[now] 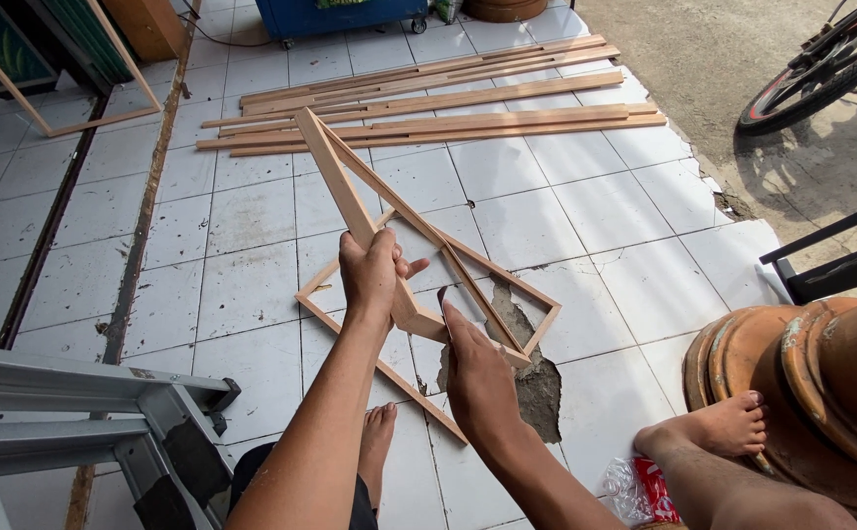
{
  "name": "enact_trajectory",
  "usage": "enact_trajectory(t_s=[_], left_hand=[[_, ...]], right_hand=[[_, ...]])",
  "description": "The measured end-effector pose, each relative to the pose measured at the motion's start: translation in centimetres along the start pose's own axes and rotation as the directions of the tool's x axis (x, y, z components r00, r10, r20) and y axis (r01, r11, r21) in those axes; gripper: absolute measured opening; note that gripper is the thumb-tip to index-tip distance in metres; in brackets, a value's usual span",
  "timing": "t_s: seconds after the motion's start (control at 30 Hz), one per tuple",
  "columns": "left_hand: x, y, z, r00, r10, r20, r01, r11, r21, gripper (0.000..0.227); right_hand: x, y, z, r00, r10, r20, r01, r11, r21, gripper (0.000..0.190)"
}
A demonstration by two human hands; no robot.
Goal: Sanding the joints and edges of a wooden frame manually with sandpaper to smooth the surface.
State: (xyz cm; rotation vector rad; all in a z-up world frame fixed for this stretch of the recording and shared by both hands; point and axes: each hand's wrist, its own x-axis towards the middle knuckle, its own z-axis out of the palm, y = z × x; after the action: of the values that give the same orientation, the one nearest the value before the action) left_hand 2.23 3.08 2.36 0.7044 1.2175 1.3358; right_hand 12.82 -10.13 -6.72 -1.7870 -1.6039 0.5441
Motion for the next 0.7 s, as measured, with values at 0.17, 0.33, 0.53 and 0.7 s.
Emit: enact_trajectory(t_s=[0.17,0.33,0.53,0.7], left_hand=[[-0.5,-0.2,0.3,1.000,-0.013,-0.026,0.018,0.978,0.209,0.018],[-2.4,-0.6,1.2,0.995,0.074,0.074,-0.093,0.949,0.301,0.019],[-4.0,-0.5,1.8,0.972,0.110,0.207,-0.175,0.928,0.328,0.018],[-5.0,-0.3,1.6,0.971,0.104,0.215,-0.182,0.903,0.389,0.017]], right_hand=[[-0.2,-3.3,-3.8,0.984,-0.166,0.068,0.171,0.983,-0.068,0.072],[-0.6,1.0,-3.8,0.958,0.009,0.287,0.101,0.925,-0.367,0.070],[-3.0,-4.0,-6.0,0.966,-0.142,0.216,0.196,0.947,-0.253,0.061],[-2.7,-2.3,-6.0,0.956,0.033,0.293,0.103,0.894,-0.436,0.026]])
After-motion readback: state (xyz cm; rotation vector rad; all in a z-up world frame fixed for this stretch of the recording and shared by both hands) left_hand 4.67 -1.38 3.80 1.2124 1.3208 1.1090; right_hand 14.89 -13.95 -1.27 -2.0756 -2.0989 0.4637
